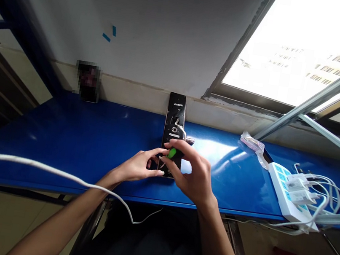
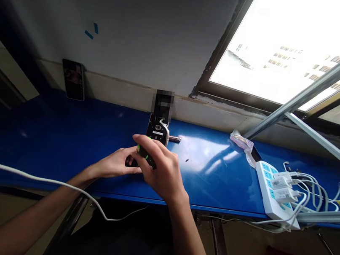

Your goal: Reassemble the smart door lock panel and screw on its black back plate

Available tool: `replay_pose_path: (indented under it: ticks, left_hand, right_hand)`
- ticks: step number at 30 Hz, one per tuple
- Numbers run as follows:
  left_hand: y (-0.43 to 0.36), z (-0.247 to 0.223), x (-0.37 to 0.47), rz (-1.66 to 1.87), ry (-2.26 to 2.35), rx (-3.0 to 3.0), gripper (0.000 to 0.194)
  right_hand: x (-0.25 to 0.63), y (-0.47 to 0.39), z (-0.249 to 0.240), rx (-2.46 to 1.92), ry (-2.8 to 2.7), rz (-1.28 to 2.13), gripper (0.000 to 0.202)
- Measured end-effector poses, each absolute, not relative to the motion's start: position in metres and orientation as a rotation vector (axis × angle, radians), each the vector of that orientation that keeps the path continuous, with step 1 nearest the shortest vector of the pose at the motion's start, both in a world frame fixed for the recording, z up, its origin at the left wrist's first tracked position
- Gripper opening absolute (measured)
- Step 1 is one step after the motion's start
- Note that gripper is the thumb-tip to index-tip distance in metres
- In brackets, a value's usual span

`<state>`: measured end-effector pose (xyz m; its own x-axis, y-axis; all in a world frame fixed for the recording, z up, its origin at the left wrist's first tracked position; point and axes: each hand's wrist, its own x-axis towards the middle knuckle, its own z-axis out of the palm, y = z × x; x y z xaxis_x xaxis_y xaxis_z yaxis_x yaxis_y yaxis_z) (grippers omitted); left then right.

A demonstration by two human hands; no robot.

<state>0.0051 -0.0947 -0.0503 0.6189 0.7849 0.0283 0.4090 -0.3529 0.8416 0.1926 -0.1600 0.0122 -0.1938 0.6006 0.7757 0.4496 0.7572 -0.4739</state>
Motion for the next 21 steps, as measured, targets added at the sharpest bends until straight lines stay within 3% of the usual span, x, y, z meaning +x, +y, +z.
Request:
replay_pose_path:
  ticks: [4, 8, 16, 21]
  left_hand:
    - [-0.088, -0.035, 0.003, 0.458, 0.842, 2.024, 0.079]
    - [-0.08, -0.01, 0.001, 0.299, 0.9, 2.038, 0.087]
    - [-0.065, 0.039, 0.055, 0.555, 0.905, 2.419, 0.035]
    - [-0.05, 0.025, 0.133, 0.313, 0.645, 2.821, 0.027]
  right_hand:
    - [0.201, -0.156, 0.0, -0.816, -1.663, 0.351, 0.063]
    - [0.219, -0.155, 0.004, -0.706, -1.45, 0.264, 0.072]
    - [0.3, -0.16, -0.012, -1.121, -1.256, -0.354, 0.072]
    - [0.321, -0.164, -0.035, -1.231, -1.193, -0.346, 0.064]
